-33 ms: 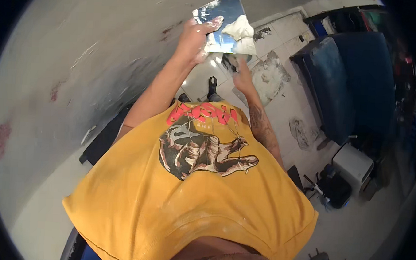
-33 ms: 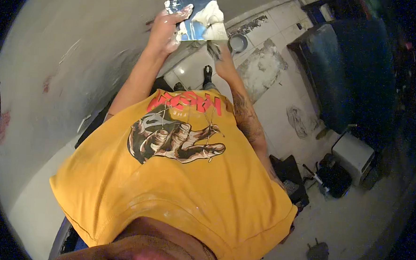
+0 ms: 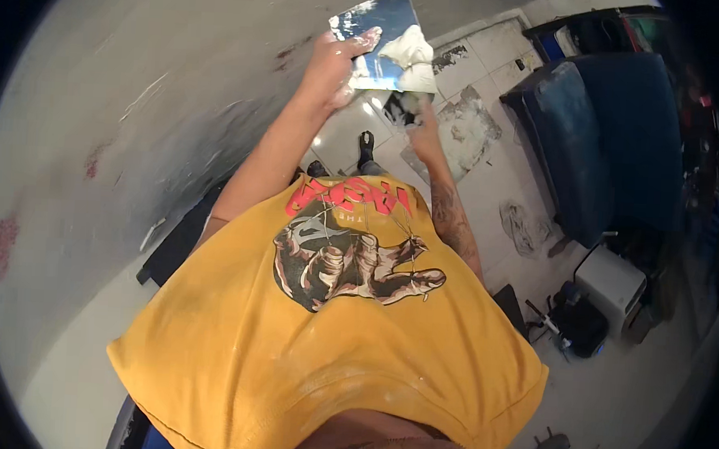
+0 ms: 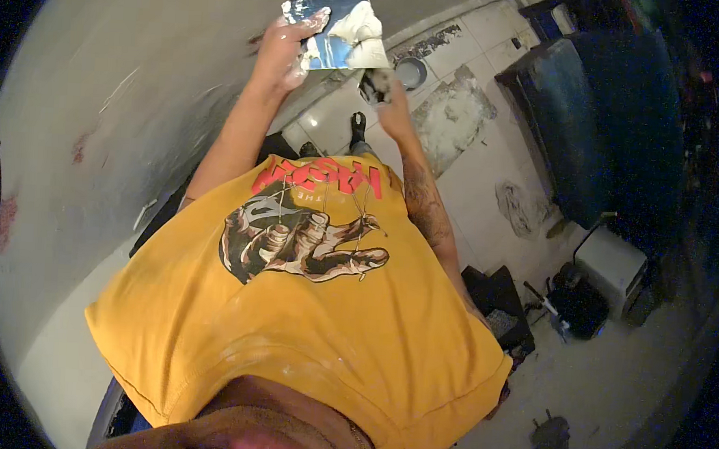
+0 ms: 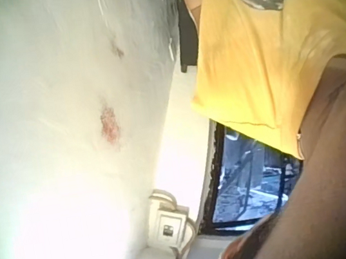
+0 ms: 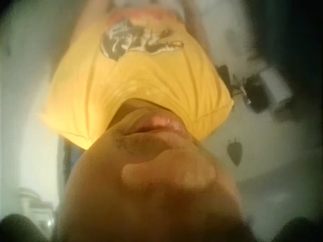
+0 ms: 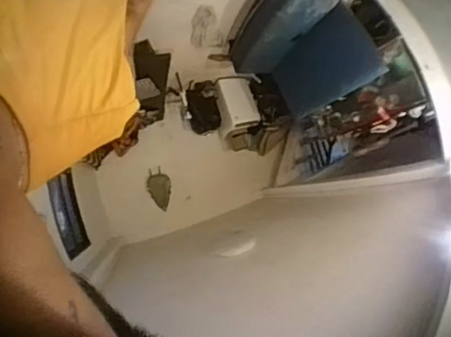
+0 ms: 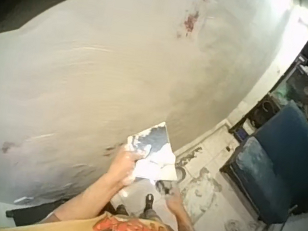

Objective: Applying and smoothing plaster or joint compound on a wall using putty knives.

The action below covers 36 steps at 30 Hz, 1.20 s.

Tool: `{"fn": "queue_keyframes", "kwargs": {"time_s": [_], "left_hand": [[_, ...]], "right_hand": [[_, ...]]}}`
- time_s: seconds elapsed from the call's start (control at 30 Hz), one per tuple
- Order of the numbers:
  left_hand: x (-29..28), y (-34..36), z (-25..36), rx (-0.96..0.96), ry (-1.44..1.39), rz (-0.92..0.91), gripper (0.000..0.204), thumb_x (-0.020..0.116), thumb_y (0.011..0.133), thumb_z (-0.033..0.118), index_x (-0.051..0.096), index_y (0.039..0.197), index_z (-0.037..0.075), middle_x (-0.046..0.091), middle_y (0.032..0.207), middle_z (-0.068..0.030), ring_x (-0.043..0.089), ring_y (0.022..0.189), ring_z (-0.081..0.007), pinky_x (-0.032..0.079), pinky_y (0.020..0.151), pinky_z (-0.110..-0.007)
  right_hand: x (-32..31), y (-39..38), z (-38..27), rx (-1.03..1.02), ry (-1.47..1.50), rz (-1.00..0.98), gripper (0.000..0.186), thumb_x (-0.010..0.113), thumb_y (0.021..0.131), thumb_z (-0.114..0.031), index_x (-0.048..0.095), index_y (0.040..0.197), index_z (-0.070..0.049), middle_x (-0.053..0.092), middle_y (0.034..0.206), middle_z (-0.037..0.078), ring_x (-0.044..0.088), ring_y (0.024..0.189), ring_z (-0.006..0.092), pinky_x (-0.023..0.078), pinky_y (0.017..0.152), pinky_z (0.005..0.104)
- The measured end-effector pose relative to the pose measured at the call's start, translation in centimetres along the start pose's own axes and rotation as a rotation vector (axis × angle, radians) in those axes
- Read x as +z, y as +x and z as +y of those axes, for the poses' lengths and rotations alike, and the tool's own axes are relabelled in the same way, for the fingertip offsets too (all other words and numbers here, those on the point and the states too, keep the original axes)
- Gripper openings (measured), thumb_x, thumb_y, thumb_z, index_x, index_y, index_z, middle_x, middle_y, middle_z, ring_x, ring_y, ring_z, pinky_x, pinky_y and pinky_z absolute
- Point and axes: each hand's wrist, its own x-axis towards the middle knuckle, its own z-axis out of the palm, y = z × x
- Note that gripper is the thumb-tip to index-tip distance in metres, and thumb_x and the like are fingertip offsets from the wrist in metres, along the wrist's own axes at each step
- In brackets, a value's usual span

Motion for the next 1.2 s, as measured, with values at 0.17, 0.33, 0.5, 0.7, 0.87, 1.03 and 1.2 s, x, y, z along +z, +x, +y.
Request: {"fn": "queue_keyframes", "kwargs": {"time_s": [0.17, 0.33, 0.5, 0.7, 0.87, 1.03, 1.2], "left_hand": [[-2.2, 1.5, -1.7, -0.042, 0.073, -0.004, 0.016, 0.047, 0.07, -0.002, 0.051, 0.085, -0.007, 0.056, 0.079, -0.0112, 0.056, 0.066, -0.0178, 0.048, 0.058, -0.029], [-1.7, 1.8, -2.9, -0.072, 0.108, 0.023, 0.017, 0.047, 0.071, -0.002, 0.051, 0.087, -0.006, 0.057, 0.08, -0.0115, 0.056, 0.069, -0.0176, 0.048, 0.061, -0.029], [-2.0, 1.6, -3.4, -0.109, 0.13, 0.009, 0.018, 0.045, 0.071, -0.003, 0.05, 0.088, -0.007, 0.056, 0.081, -0.0117, 0.055, 0.072, -0.0173, 0.047, 0.064, -0.028], [-1.7, 1.1, -2.8, -0.112, 0.136, 0.049, 0.017, 0.047, 0.07, -0.003, 0.051, 0.087, -0.006, 0.056, 0.08, -0.0114, 0.056, 0.068, -0.0174, 0.047, 0.062, -0.029], [-2.8, 1.8, -3.7, -0.154, 0.21, -0.025, 0.013, 0.048, 0.07, -0.004, 0.053, 0.082, -0.006, 0.057, 0.076, -0.0107, 0.056, 0.066, -0.0169, 0.048, 0.058, -0.028], [-4.7, 2.7, -5.6, -0.214, 0.425, -0.058, 0.01, 0.048, 0.074, 0.002, 0.054, 0.082, -0.002, 0.056, 0.074, -0.0067, 0.054, 0.063, -0.013, 0.046, 0.056, -0.026], [-6.1, 5.7, -8.3, -0.364, 0.54, -0.124, 0.013, 0.046, 0.076, 0.008, 0.053, 0.077, -0.003, 0.055, 0.071, -0.007, 0.052, 0.061, -0.0133, 0.044, 0.049, -0.03]], "right_hand": [[-4.0, -1.7, 1.9, 0.319, 0.692, 0.462, 0.064, 0.044, 0.057, 0.011, 0.03, 0.118, -0.002, 0.034, 0.119, 0.016, 0.039, 0.105, 0.0195, 0.034, 0.084, 0.0248], [-6.9, -2.7, 0.9, -0.262, -0.533, 0.388, 0.036, 0.049, 0.049, 0.004, 0.061, 0.081, -0.006, 0.056, 0.092, 0.012, 0.046, 0.097, 0.0307, 0.029, 0.09, 0.039], [-6.6, -2.9, 0.5, -0.396, -0.567, 0.373, 0.032, 0.049, 0.052, 0.004, 0.061, 0.079, -0.005, 0.06, 0.08, 0.006, 0.049, 0.094, 0.027, 0.026, 0.092, 0.038], [-6.2, -3.0, -0.1, -0.406, -0.581, 0.361, 0.025, 0.052, 0.058, 0.003, 0.059, 0.082, -0.001, 0.058, 0.082, 0.006, 0.053, 0.086, 0.022, 0.029, 0.09, 0.0366], [-5.1, -1.5, -3.6, 0.279, 0.797, 0.604, 0.042, 0.051, 0.058, 0.005, 0.049, 0.1, 0.001, 0.051, 0.101, 0.011, 0.05, 0.092, 0.0206, 0.032, 0.087, 0.0328], [-6.4, 0.7, -5.3, -0.226, -0.339, 0.184, 0.042, 0.042, 0.058, 0.004, 0.045, 0.1, 0.002, 0.047, 0.099, 0.017, 0.046, 0.092, 0.0305, 0.035, 0.082, 0.0309], [-4.3, 3.1, 0.6, -0.117, -0.517, -0.057, 0.047, 0.041, 0.054, 0.008, 0.046, 0.101, 0.002, 0.047, 0.104, 0.018, 0.043, 0.098, 0.0309, 0.033, 0.085, 0.0317]]}}
